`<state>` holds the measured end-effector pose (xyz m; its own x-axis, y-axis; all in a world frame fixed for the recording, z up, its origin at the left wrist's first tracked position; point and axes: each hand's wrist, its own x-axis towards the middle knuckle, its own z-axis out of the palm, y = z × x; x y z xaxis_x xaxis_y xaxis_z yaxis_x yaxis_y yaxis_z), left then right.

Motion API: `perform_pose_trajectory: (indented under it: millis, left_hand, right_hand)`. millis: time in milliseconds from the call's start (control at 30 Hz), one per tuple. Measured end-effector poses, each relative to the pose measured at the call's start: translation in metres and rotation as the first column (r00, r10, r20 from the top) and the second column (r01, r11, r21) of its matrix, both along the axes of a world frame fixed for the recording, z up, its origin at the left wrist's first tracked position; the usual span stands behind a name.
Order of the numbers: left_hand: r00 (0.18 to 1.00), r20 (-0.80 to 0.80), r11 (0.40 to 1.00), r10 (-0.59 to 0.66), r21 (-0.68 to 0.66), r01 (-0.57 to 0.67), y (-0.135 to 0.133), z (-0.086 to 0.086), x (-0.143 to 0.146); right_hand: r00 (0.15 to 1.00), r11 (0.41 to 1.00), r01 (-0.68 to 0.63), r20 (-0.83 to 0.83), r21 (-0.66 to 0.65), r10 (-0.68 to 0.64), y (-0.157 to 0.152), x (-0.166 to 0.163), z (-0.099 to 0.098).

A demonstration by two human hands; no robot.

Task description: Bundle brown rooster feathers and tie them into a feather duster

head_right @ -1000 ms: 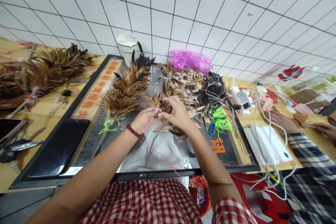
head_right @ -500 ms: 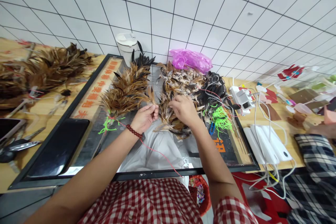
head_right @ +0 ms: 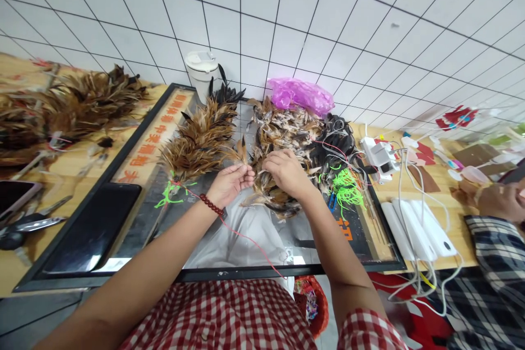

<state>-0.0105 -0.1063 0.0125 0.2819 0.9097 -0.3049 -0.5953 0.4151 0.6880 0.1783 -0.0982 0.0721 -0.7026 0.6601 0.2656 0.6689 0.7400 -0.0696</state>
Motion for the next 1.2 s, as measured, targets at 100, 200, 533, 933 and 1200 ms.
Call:
perform_pose_trajectory:
  millis: [100,200,533,933,1200]
  left_hand:
    - [0.997,-0.081,1.000,-0.001,0.021,0.003,-0.002,-0.001,0.004]
    - [0.985,-0.174,0.999,-0.003,0.035,0.009,-0.005,-0.001,0.009]
    - [0.951,-0.302,0.995,-0.069,0.055,0.089,-0.008,0.001,0.012]
    - [0.987,-0.163,0.999,0.004,-0.034,-0.010,-0.004,0.004,0.006]
    - [0.975,-0.180,0.991,-0.134,-0.023,0.132,-0.004,0.005,0.001]
  right_hand:
    - [0.996,0.999,-0.045,0.076,0.031,0.042,-0.001,-0.004,0.009]
    - [0.984,0.997,-0.069,0.167,0.022,0.064,0.000,-0.009,0.013]
    - [0.964,0.999,-0.042,0.263,-0.001,0.040,0.004,-0.026,0.013]
    - [0.986,0.958,0.080,-0.119,-0.276,-0.116,0.006,0.000,0.021]
    - [0.988,0.975,-0.121,-0.119,-0.188,0.100,0.010,-0.023,0.008]
